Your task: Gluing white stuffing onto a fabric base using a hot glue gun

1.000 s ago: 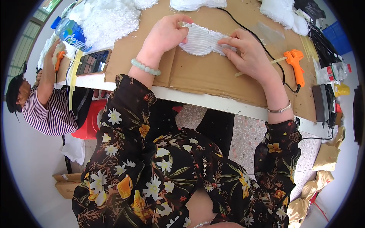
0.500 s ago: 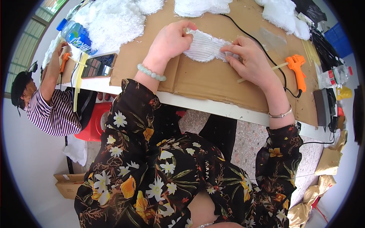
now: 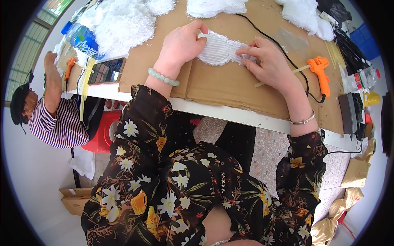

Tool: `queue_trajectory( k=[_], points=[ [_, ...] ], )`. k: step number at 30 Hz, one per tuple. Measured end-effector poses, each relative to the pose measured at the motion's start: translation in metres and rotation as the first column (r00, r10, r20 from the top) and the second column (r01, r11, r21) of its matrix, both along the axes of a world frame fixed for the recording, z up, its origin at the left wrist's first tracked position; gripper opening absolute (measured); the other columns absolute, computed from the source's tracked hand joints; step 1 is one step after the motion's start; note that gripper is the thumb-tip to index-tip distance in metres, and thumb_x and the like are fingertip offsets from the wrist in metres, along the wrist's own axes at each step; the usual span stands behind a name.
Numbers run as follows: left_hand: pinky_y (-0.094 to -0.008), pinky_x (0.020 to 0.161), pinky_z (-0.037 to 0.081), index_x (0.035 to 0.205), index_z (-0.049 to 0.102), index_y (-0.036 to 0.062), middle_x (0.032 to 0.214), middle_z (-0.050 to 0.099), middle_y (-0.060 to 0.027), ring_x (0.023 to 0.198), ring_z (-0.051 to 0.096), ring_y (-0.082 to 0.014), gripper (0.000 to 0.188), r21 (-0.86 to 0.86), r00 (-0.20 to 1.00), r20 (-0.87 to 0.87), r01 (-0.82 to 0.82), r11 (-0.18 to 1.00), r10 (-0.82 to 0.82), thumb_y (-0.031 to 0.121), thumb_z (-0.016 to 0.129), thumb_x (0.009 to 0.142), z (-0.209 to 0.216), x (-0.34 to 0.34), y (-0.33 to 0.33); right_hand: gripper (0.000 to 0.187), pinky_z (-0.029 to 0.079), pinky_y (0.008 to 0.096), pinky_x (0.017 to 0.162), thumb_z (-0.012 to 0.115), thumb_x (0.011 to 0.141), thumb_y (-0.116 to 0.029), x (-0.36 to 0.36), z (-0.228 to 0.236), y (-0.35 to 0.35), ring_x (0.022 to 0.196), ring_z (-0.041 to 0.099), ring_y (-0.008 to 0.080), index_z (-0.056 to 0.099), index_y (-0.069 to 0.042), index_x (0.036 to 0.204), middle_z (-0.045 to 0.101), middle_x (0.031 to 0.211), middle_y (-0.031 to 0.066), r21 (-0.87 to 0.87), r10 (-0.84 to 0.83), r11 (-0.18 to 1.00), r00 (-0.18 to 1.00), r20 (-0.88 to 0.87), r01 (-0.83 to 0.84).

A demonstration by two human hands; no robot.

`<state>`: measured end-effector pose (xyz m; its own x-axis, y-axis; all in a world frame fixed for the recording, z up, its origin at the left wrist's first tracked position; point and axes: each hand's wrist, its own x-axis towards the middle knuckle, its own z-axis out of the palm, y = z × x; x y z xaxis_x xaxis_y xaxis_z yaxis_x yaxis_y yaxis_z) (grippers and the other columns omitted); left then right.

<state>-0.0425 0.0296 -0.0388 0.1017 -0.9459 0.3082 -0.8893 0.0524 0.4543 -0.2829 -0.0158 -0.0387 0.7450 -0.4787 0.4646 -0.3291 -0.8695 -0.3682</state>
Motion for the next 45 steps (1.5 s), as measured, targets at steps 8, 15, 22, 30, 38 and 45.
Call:
queue_trajectory(
  k=[8, 15, 22, 30, 38, 45],
  points=[
    [-0.0346, 0.059, 0.049, 0.091, 0.064, 0.006, 0.07, 0.065, -0.0107, 0.067, 0.063, -0.0283, 0.014, -0.273, 0.935, -0.352, -0.15, 0.95, 0.046, 0.012, 0.055, 0.083, 0.017, 0.014, 0.017, 0.02, 0.043, 0.033, 0.07, 0.064, 0.076, -0.006, -0.001, 0.0, 0.0, 0.077, 0.051, 0.0239, 0.067, -0.007, 0.095, 0.052, 0.081, 0.0084, -0.02, 0.023, 1.0, 1.0, 0.013, -0.022],
    [-0.036, 0.073, 0.052, 0.098, 0.064, 0.0025, 0.09, 0.067, -0.013, 0.087, 0.065, -0.0285, 0.018, -0.272, 0.95, 0.044, 0.31, 0.911, -0.31, 0.012, 0.06, 0.083, 0.007, -0.017, 0.063, 0.021, 0.043, 0.0332, 0.07, 0.063, 0.076, -0.006, -0.002, -0.001, -0.001, 0.078, 0.052, 0.0238, 0.067, -0.007, 0.097, 0.053, 0.082, 0.0082, -0.006, 0.009, 1.0, 1.0, 0.002, -0.009],
    [-0.0393, 0.075, 0.051, 0.098, 0.066, 0.0028, 0.087, 0.066, -0.0136, 0.086, 0.064, -0.0298, 0.019, -0.251, 0.961, 0.123, 0.272, 0.929, -0.248, 0.013, 0.061, 0.083, 0.016, -0.008, 0.062, 0.02, 0.043, 0.033, 0.07, 0.063, 0.077, -0.006, -0.003, -0.002, -0.001, 0.078, 0.052, 0.0236, 0.067, -0.007, 0.097, 0.053, 0.082, 0.0081, 0.006, 0.015, 1.0, 1.0, -0.002, -0.015],
    [-0.0382, 0.066, 0.05, 0.087, 0.071, 0.0049, 0.073, 0.066, -0.0135, 0.072, 0.064, -0.03, 0.025, -0.035, 0.998, 0.0, 0.07, 0.997, -0.07, 0.028, 0.065, 0.079, 0.001, 0.0, 0.006, 0.018, 0.043, 0.0336, 0.07, 0.062, 0.078, -0.006, -0.009, -0.012, -0.005, 0.077, 0.052, 0.0236, 0.067, -0.007, 0.095, 0.052, 0.081, 0.0082, -0.033, 0.02, 0.999, 0.999, 0.028, -0.019],
    [-0.0383, 0.071, 0.051, 0.084, 0.072, 0.0053, 0.076, 0.067, -0.0109, 0.081, 0.063, -0.0292, 0.037, -0.149, 0.958, 0.281, 0.094, 0.984, -0.049, 0.04, 0.073, 0.071, -0.004, 0.001, 0.008, 0.019, 0.043, 0.0335, 0.069, 0.062, 0.078, -0.005, -0.006, -0.006, -0.002, 0.077, 0.052, 0.0241, 0.067, -0.007, 0.096, 0.051, 0.082, 0.0087, -0.035, 0.023, 0.999, 1.0, 0.001, -0.023],
    [-0.0383, 0.07, 0.051, 0.081, 0.071, 0.0054, 0.072, 0.065, -0.0118, 0.08, 0.063, -0.0296, 0.039, -0.224, 0.979, 0.205, 0.05, 0.973, -0.003, 0.043, 0.074, 0.069, 0.005, -0.006, 0.012, 0.019, 0.043, 0.0336, 0.069, 0.062, 0.077, -0.005, -0.007, -0.006, -0.001, 0.078, 0.052, 0.0243, 0.067, -0.006, 0.096, 0.052, 0.082, 0.0088, -0.006, 0.012, 1.0, 1.0, 0.01, -0.012]
  ],
)
